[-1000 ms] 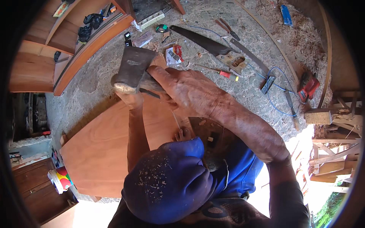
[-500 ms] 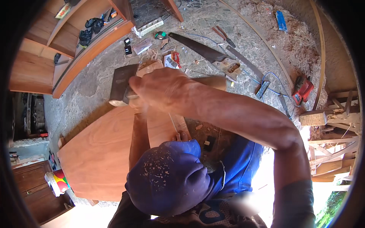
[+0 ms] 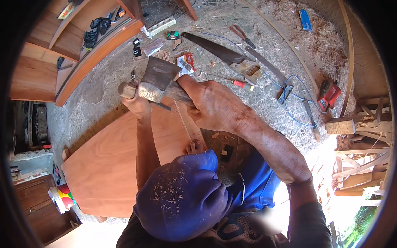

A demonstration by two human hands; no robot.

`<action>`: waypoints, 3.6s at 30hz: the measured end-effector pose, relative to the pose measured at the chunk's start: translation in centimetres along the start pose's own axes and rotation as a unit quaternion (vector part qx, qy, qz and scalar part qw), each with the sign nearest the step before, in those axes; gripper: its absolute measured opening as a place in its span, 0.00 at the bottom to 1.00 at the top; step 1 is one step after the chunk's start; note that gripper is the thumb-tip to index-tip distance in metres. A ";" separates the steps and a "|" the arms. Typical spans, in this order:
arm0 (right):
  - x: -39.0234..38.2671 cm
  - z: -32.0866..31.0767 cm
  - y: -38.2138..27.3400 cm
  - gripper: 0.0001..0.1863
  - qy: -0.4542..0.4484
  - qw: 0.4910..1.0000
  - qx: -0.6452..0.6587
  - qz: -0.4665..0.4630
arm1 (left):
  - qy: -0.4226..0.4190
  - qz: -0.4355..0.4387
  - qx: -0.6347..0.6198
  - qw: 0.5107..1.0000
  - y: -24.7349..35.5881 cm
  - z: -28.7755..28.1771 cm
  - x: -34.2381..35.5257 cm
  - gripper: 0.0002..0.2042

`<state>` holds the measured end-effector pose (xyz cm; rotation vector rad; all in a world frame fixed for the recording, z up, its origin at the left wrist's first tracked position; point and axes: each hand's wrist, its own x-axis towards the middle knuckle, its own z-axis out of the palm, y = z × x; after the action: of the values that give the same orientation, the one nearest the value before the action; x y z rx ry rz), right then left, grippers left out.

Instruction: The person sits on the floor and uses a chisel and mallet to carve a wooden plank. They repeatedly strike the chisel to remove wood chips and shape the edge of the plank. The person also uses a square tool to check the alignment of the carved edge.

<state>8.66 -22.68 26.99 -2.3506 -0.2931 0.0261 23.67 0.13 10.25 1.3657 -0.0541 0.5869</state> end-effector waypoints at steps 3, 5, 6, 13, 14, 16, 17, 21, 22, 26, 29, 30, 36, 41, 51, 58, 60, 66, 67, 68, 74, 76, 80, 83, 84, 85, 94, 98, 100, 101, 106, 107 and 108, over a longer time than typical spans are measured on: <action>-0.4 0.2 0.9 0.29 0.002 1.000 0.007 0.024 | -0.005 0.007 0.008 1.000 0.0 -0.3 -0.7 0.11; -0.6 0.4 1.0 0.22 0.000 0.999 0.011 0.043 | -0.008 0.013 0.012 1.000 0.2 -0.5 -1.1 0.12; -0.8 0.4 1.1 0.19 0.001 0.999 0.012 0.053 | -0.012 0.013 0.016 1.000 0.5 -0.5 -1.3 0.12; -0.6 1.1 1.1 0.29 -0.002 1.000 0.013 0.019 | 0.001 0.018 0.048 0.999 0.6 -1.2 -2.0 0.11; -0.5 1.1 1.1 0.29 -0.008 1.000 0.005 0.019 | -0.001 0.017 0.045 0.999 0.5 -1.1 -2.1 0.11; -0.2 1.3 1.0 0.28 -0.009 1.000 -0.003 0.010 | -0.008 0.020 0.047 0.999 0.5 -1.2 -2.4 0.12; -0.1 1.4 0.9 0.27 -0.004 1.000 -0.005 0.003 | -0.012 0.018 0.047 0.999 0.5 -1.0 -2.7 0.13; 2.5 -0.7 -2.7 0.28 0.004 0.995 -0.036 -0.090 | -0.017 0.023 0.062 0.998 0.6 -1.6 -3.0 0.15; 3.2 -1.9 -4.8 0.26 0.036 0.991 -0.038 -0.124 | -0.018 0.025 0.062 0.998 0.7 -1.9 -3.3 0.15; 4.9 -3.6 -8.5 0.20 0.123 0.960 -0.082 -0.238 | -0.035 0.029 0.058 0.997 1.0 -1.9 -4.4 0.18; 4.8 0.0 -6.2 0.19 -0.025 0.956 -0.232 -0.176 | -0.066 0.058 0.083 0.993 1.1 -2.5 -5.1 0.20; 4.4 1.4 -4.6 0.20 -0.077 0.963 -0.222 -0.135 | -0.088 0.066 0.089 0.990 1.0 -2.2 -5.8 0.21; 1.3 3.3 -1.6 0.23 -0.068 0.992 -0.089 -0.049 | -0.163 0.159 0.151 0.962 4.4 -3.4 -7.2 0.26; -4.4 7.1 4.8 0.21 -0.009 0.990 0.036 0.135 | 0.149 -0.148 -0.091 0.974 3.2 0.3 -1.0 0.09; -11.7 15.0 13.1 0.25 0.108 0.918 0.154 0.348 | -0.212 0.064 0.226 0.949 7.1 2.5 0.1 0.07; -13.6 16.2 14.8 0.25 0.179 0.841 0.336 0.385 | -0.584 -0.020 0.175 0.792 4.4 12.2 -1.9 0.24; -13.9 16.4 15.8 0.25 0.187 0.823 0.357 0.400 | -0.641 -0.028 0.122 0.758 2.0 14.6 -4.2 0.24; -13.6 14.9 15.6 0.24 0.207 0.771 0.442 0.409 | -0.699 -0.058 0.160 0.694 -2.5 16.7 -8.3 0.21; -13.8 15.1 16.0 0.24 0.216 0.768 0.444 0.407 | -0.697 -0.066 0.176 0.692 -2.5 16.8 -8.8 0.21; -14.0 15.5 16.4 0.24 0.223 0.766 0.446 0.406 | -0.696 -0.052 0.201 0.688 -2.7 16.9 -9.1 0.23; -13.5 15.3 16.9 0.23 0.232 0.724 0.504 0.410 | -0.683 -0.046 0.253 0.684 -3.1 16.6 -9.0 0.23; -13.2 15.3 17.1 0.23 0.231 0.720 0.510 0.409 | -0.683 -0.043 0.231 0.691 -3.5 16.8 -8.9 0.21; -13.0 15.4 17.3 0.22 0.230 0.726 0.502 0.410 | -0.678 -0.047 0.235 0.695 -3.8 16.9 -8.7 0.21; -13.2 15.8 17.6 0.22 0.237 0.733 0.494 0.403 | -0.669 -0.042 0.257 0.696 -3.8 17.0 -8.9 0.23; -13.3 15.7 17.5 0.22 0.240 0.735 0.493 0.400 | -0.670 -0.050 0.273 0.688 -3.1 17.2 -9.2 0.24; -13.3 15.5 17.5 0.22 0.232 0.731 0.498 0.406 | -0.672 -0.058 0.289 0.680 -2.6 17.3 -9.5 0.24; -11.4 7.7 17.1 0.25 0.249 0.817 0.386 0.348 | -0.653 -0.044 0.305 0.691 -4.0 17.0 -9.1 0.25; -10.6 6.0 16.7 0.25 0.303 0.836 0.338 0.309 | -0.667 -0.010 0.279 0.691 -3.3 16.6 -9.6 0.23; -10.5 5.8 16.5 0.25 0.306 0.842 0.337 0.289 | -0.665 -0.001 0.269 0.696 -3.2 16.5 -9.6 0.22; -10.5 5.7 16.3 0.25 0.299 0.839 0.354 0.285 | -0.661 -0.003 0.261 0.704 -3.8 16.5 -9.5 0.22; -11.0 6.5 16.0 0.24 0.250 0.840 0.386 0.289 | -0.633 -0.022 0.285 0.719 -5.3 17.0 -8.5 0.22; -11.1 6.3 16.0 0.23 0.235 0.839 0.388 0.299 | -0.633 -0.009 0.278 0.722 -5.6 16.9 -8.6 0.23; -11.2 6.1 15.9 0.23 0.222 0.839 0.390 0.309 | -0.633 0.005 0.272 0.724 -5.6 16.7 -9.0 0.23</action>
<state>0.33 -31.88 10.87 -1.4749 0.6135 -0.0758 23.32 -19.13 5.69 2.1263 -1.0750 -0.4919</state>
